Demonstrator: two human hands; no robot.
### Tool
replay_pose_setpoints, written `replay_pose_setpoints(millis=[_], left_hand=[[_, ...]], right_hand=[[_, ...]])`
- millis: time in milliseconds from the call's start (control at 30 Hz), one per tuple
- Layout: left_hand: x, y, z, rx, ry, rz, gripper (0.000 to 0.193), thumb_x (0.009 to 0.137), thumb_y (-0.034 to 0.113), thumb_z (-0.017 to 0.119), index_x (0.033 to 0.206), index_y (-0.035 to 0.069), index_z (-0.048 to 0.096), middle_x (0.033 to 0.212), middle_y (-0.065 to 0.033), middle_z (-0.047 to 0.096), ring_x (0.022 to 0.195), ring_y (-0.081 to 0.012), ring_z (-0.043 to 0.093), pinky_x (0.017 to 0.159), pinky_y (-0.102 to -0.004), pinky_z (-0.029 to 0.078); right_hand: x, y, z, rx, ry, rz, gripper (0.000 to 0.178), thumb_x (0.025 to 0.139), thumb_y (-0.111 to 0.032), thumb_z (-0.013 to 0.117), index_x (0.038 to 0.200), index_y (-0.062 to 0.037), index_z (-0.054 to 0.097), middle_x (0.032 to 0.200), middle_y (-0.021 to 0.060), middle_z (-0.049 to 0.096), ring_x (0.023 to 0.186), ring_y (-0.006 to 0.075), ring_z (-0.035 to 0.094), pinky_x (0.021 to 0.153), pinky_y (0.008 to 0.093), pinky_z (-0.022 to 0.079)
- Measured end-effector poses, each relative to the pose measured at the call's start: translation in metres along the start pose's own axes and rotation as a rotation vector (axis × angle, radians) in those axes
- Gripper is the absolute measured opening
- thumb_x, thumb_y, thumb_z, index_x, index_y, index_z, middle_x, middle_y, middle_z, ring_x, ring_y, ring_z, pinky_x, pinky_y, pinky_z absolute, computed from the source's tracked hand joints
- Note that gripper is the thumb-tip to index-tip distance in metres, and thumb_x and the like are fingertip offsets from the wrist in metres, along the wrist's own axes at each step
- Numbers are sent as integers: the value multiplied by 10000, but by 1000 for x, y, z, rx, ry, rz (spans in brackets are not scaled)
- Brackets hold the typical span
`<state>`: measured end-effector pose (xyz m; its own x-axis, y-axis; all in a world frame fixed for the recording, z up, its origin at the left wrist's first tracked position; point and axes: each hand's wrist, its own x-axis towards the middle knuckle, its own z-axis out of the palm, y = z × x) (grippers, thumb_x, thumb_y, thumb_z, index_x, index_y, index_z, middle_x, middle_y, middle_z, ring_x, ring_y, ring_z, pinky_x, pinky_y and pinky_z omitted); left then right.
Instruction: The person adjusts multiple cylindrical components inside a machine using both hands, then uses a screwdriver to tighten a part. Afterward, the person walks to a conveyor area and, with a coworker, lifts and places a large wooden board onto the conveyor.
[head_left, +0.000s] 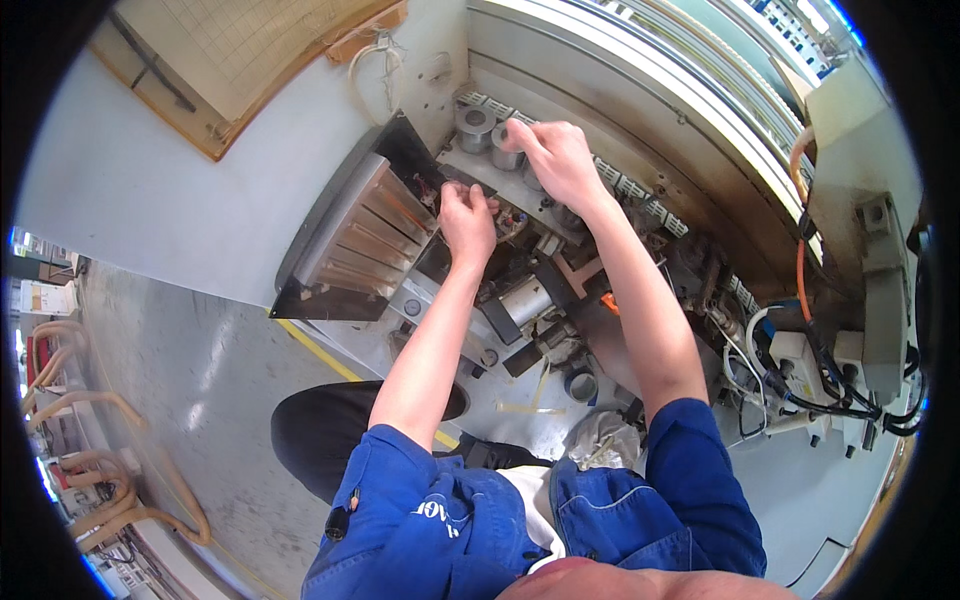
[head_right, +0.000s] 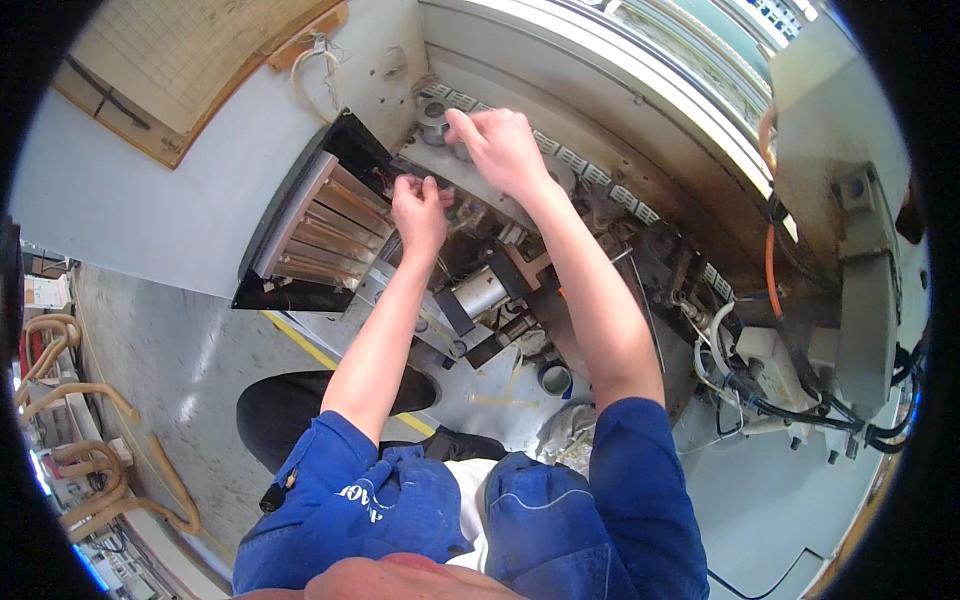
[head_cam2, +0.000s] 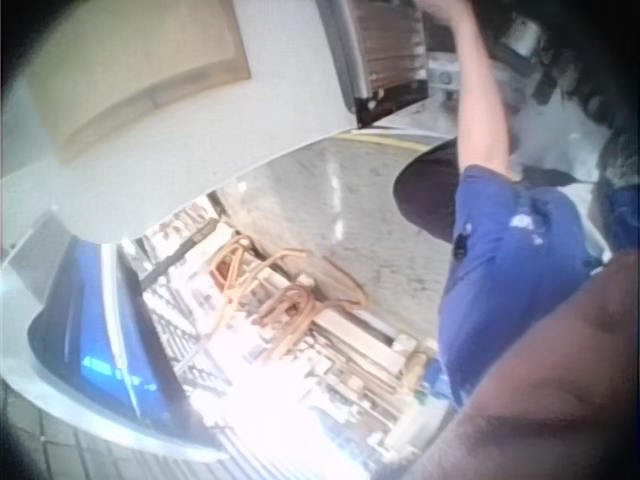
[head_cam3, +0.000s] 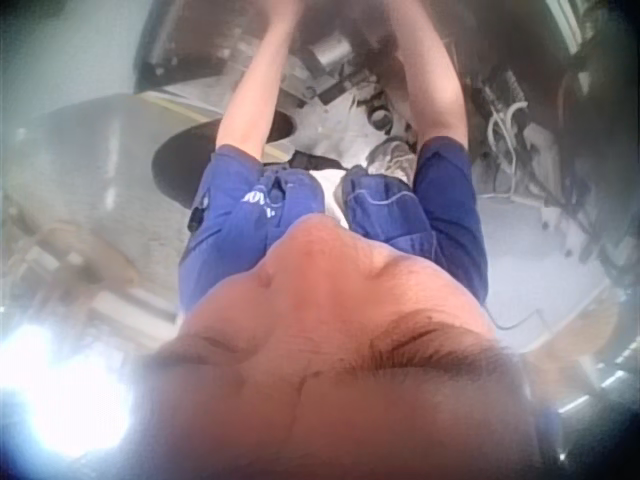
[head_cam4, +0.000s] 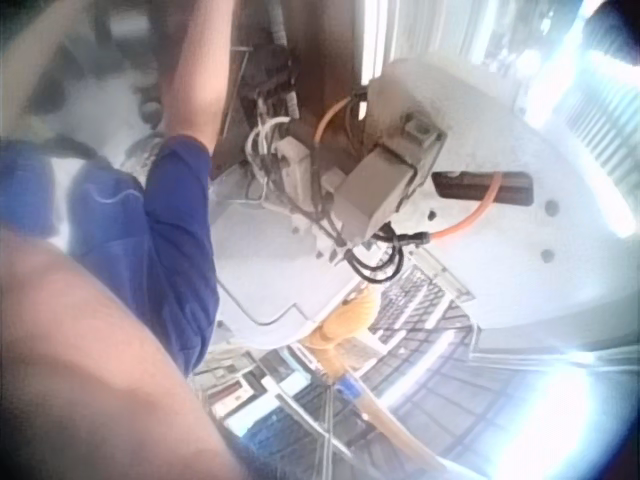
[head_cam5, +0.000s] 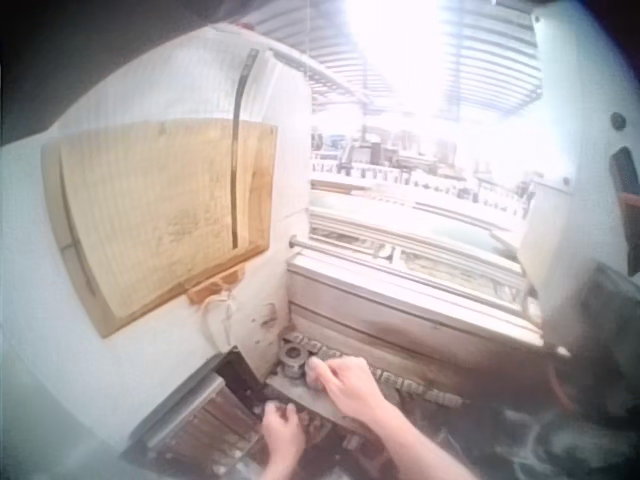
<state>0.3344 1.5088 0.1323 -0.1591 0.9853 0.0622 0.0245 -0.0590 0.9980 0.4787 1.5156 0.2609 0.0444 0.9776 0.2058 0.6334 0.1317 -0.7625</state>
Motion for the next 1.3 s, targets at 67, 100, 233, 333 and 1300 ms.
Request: replay_pose_setpoints(millis=[67, 100, 233, 333, 1300], left_hand=[[10, -6, 7, 68, 49, 4, 150, 1015, 93, 580, 999, -46, 525, 789, -147, 690, 670, -222, 732, 608, -345, 572], [14, -9, 9, 109, 66, 29, 155, 1012, 99, 584, 996, -46, 530, 768, -149, 697, 658, -225, 731, 606, -353, 569], [24, -25, 14, 210, 64, 16, 144, 1010, 95, 584, 1005, -38, 529, 752, -153, 700, 648, -239, 732, 603, -369, 560], [23, -33, 15, 209, 78, 1, 140, 1007, 90, 585, 1002, -32, 516, 752, -162, 702, 666, -256, 737, 627, -383, 557], [67, -38, 42, 353, 229, 211, 117, 929, 12, 598, 983, -42, 509, 930, -278, 616, 931, -492, 611, 808, -535, 457]], right_hand=[[34, 14, 21, -110, -3, -51, 325, 950, -285, 654, 1112, -20, 749, 994, 211, 738, 974, 324, 722, 894, 402, 546], [49, 23, 32, -151, -1, -106, 364, 929, -252, 674, 1206, -23, 726, 1088, 226, 736, 1058, 339, 712, 947, 411, 541], [101, 65, 65, -358, -186, -202, 682, 837, -182, 733, 1468, -47, 511, 1471, 237, 533, 1333, 389, 537, 1126, 431, 435], [122, 87, 82, -482, -358, -198, 763, 803, -205, 758, 1491, -37, 474, 1502, 230, 509, 1373, 396, 497, 1142, 441, 420], [114, 120, 89, -285, -159, -261, 729, 847, -396, 783, 1378, 51, 558, 1281, 265, 654, 1194, 427, 616, 1023, 464, 496]])
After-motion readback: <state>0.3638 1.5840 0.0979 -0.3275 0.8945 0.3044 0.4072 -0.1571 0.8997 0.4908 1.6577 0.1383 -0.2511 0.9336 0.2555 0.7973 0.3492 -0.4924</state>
